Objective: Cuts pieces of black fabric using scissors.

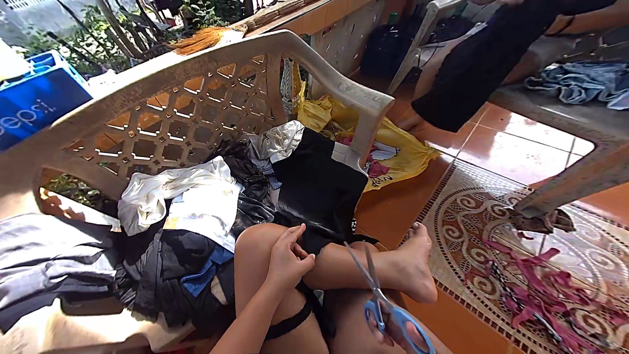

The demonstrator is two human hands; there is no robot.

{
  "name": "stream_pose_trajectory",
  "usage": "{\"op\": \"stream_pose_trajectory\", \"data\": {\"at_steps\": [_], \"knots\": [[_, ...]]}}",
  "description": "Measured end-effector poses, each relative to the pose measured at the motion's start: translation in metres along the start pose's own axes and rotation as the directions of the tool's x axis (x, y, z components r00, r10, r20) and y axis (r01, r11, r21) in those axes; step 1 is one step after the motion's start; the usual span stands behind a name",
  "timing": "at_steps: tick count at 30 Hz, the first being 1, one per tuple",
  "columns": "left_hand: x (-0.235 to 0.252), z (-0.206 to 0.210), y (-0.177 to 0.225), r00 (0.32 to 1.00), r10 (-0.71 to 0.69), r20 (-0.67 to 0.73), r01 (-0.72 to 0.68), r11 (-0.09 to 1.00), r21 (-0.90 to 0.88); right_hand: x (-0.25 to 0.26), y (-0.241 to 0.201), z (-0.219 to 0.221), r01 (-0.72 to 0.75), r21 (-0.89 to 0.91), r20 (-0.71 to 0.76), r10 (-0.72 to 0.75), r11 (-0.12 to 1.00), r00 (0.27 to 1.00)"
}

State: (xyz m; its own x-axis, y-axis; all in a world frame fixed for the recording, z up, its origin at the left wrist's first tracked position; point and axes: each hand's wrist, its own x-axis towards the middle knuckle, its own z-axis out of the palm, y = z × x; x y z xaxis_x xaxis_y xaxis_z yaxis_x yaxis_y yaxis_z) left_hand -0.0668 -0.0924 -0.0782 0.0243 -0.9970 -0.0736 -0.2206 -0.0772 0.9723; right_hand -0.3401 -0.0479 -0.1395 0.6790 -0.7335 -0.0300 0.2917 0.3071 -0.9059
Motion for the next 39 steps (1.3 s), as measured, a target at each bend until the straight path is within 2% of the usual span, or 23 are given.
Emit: {"op": "stream_pose_trajectory", "data": {"at_steps": [3, 5, 10, 15, 18, 20, 24, 28, 31, 33, 36, 39], "knots": [[0.002, 0.005, 0.002, 0.999, 0.036, 0.005, -0.036, 0.999, 0.04, 0.01, 0.008, -0.008, 0.199, -0.119, -0.081, -0.21, 0.973, 0.974], [0.003, 0.007, 0.003, 0.998, 0.07, 0.0, -0.07, 0.996, 0.059, 0.026, 0.019, 0.0, 0.27, -0.173, -0.104, -0.291, 0.947, 0.951], [0.002, 0.006, 0.004, 0.997, 0.081, 0.013, -0.081, 0.995, 0.051, 0.063, 0.023, 0.051, 0.223, -0.233, -0.192, -0.27, 0.946, 0.944], [0.001, 0.003, -0.001, 0.997, 0.079, 0.011, -0.079, 0.997, 0.024, 0.079, 0.034, 0.068, 0.276, -0.195, -0.171, -0.309, 0.941, 0.935], [0.001, 0.004, -0.004, 0.995, 0.1, -0.01, -0.1, 0.995, 0.008, 0.081, 0.034, 0.076, 0.33, -0.201, -0.388, -0.384, 0.922, 0.838], [0.001, 0.006, -0.006, 0.993, 0.112, -0.021, -0.112, 0.994, -0.011, 0.082, 0.032, 0.076, 0.311, -0.224, -0.495, -0.383, 0.924, 0.78], [0.003, 0.007, -0.007, 0.995, 0.096, 0.008, -0.095, 0.994, -0.045, 0.082, 0.031, 0.07, 0.177, -0.256, -0.475, -0.283, 0.95, 0.833], [0.002, 0.007, -0.005, 0.997, 0.076, 0.027, -0.075, 0.996, -0.038, 0.09, 0.029, 0.081, 0.149, -0.082, -0.497, -0.17, 0.985, 0.851], [0.001, 0.006, -0.006, 0.997, 0.07, 0.017, -0.069, 0.997, -0.04, 0.097, 0.025, 0.089, 0.224, 0.028, -0.542, -0.174, 0.974, 0.822], [0.001, 0.005, -0.008, 0.998, 0.068, 0.005, -0.067, 0.996, -0.051, 0.098, 0.028, 0.089, 0.242, -0.013, -0.569, -0.206, 0.97, 0.796], [0.001, 0.003, -0.008, 0.999, 0.051, 0.012, -0.05, 0.997, -0.057, 0.098, 0.031, 0.088, 0.137, -0.232, -0.643, -0.258, 0.963, 0.721], [0.002, 0.003, -0.006, 0.999, 0.028, 0.041, -0.025, 0.997, -0.07, 0.102, 0.029, 0.09, 0.052, -0.292, -0.706, -0.252, 0.955, 0.661]]}}
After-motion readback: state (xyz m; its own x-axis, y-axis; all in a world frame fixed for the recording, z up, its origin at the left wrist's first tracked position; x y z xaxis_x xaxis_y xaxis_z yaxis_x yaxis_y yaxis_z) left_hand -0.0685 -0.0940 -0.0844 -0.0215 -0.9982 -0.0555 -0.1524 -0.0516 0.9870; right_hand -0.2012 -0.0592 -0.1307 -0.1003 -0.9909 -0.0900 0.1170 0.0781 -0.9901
